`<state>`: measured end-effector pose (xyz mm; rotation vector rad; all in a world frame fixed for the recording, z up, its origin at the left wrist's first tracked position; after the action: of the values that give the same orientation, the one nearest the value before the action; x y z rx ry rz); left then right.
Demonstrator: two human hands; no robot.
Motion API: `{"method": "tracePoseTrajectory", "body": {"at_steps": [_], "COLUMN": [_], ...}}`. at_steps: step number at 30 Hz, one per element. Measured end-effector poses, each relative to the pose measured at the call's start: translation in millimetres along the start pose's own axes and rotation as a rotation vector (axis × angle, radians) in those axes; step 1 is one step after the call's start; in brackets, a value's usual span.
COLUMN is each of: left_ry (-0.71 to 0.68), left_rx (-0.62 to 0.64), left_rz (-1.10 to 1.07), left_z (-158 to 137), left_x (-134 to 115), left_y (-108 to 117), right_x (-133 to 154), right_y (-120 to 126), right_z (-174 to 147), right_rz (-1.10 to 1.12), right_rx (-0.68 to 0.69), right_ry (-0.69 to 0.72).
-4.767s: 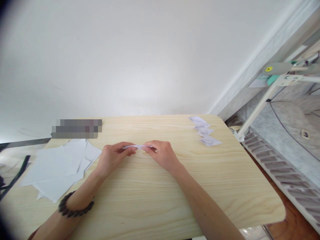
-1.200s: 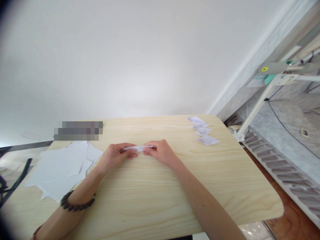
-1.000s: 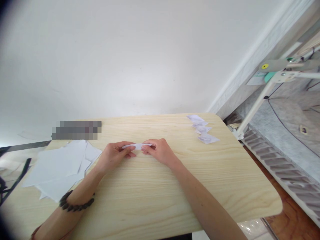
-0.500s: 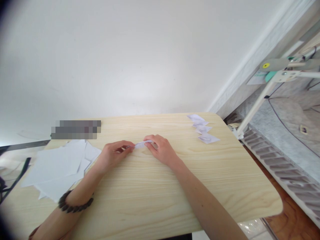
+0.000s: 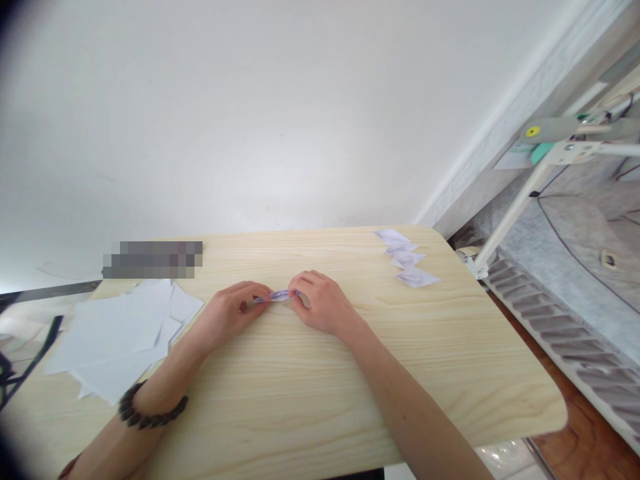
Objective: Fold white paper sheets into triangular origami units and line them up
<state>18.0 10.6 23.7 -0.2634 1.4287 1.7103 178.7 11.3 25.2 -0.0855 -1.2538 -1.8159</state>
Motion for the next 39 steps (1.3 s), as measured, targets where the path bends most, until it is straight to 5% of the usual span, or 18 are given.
{"method": "tracePoseTrajectory", "body": {"at_steps": [10,29,39], "left_ry": [-0.168,-0.116,-0.05], "left_rx": [-0.016,-0.012,0.016], "left_rz": [0.175,0.318,0.38], "left_z": [-3.2,-3.3,-0.9], "left_x": [0.6,-18.5,-14.6], "left_y": [-5.1,-10.8,-8.4], "right_x": [-8.3,7.1,-3.2], "right_y": [0.0,-13.4,3.4], "right_z": [-1.9,-1.0,-2.7], "right_rz": [-0.174,-0.146,0.015], "right_rx": [-0.107,0.035,0.163], "right_ry": [-0.186,-0.095,-0.003]}}
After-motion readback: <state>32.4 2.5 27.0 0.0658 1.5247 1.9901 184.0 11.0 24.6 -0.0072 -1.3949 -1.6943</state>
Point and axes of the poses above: each hand's wrist, its own z-axis towards the middle knuckle, its own y-axis out of the back of the hand, x = y × z, the point moved 5 cm from there along z, towards the middle knuckle, and after that the axes turned 8 degrees about -x, right-handed, at the moved point
